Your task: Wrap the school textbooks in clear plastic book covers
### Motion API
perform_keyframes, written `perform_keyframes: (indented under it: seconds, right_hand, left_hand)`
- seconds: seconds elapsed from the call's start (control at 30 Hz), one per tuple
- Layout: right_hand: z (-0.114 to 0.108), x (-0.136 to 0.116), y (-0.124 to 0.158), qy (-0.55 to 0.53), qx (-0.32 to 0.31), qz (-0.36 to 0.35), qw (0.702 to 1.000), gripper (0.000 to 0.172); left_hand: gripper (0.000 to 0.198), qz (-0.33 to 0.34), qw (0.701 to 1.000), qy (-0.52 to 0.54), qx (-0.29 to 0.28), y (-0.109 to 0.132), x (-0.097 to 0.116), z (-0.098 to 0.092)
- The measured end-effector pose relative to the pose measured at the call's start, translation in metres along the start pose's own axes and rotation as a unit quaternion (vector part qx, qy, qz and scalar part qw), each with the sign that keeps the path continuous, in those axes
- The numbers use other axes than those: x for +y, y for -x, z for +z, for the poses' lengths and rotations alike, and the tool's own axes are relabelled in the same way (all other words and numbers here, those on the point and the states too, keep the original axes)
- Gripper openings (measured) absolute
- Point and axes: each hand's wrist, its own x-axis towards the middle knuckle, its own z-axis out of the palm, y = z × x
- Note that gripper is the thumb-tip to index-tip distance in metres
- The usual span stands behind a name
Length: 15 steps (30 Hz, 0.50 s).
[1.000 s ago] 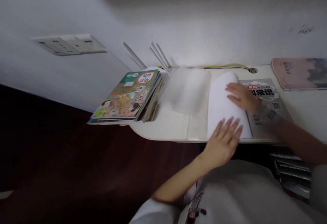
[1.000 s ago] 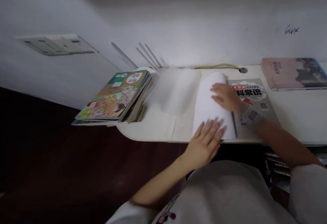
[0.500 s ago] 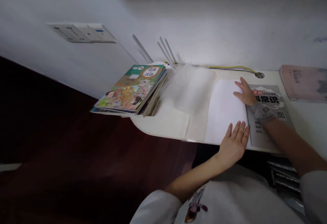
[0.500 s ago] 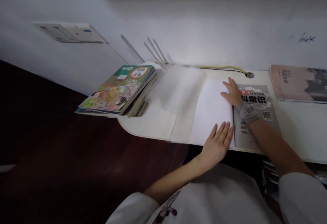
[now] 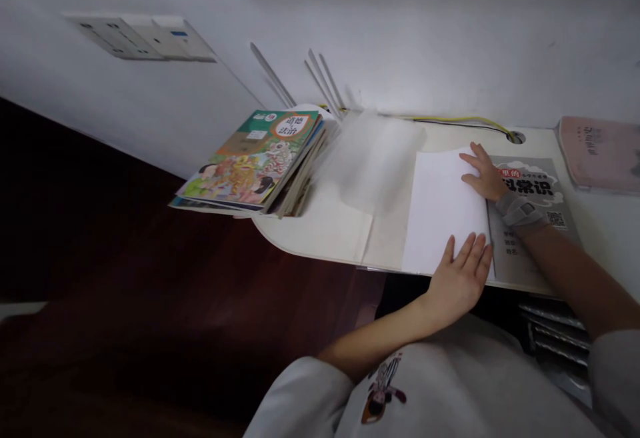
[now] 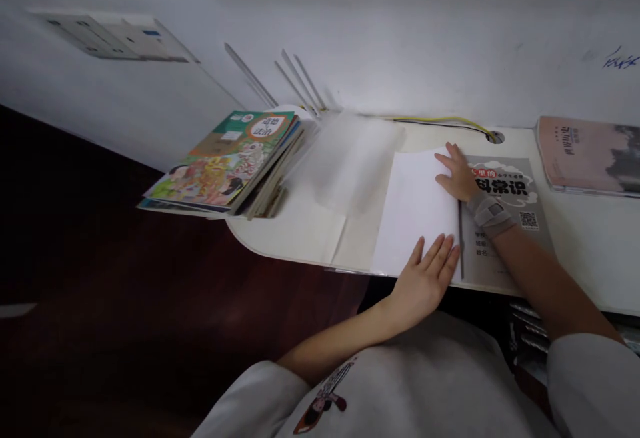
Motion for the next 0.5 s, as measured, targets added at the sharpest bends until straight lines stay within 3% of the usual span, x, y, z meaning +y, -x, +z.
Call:
perform_keyframes:
  seconds: [0.33,0.5]
  right_hand:
    - [0.005,0.004,-0.003,-0.004,-0.027,-0.072,0.997,0.07]
    - [0.005,0.003,-0.003,-0.013,-0.034,-0.07,0.997,0.076]
  left_hand:
    - [0.045,-0.014,1.0,0.001,-0.016,0.007,-0.003,0.003]
    - [0.044,-0.024,0.999,-0.007,-0.023,0.014,-0.01,0.0]
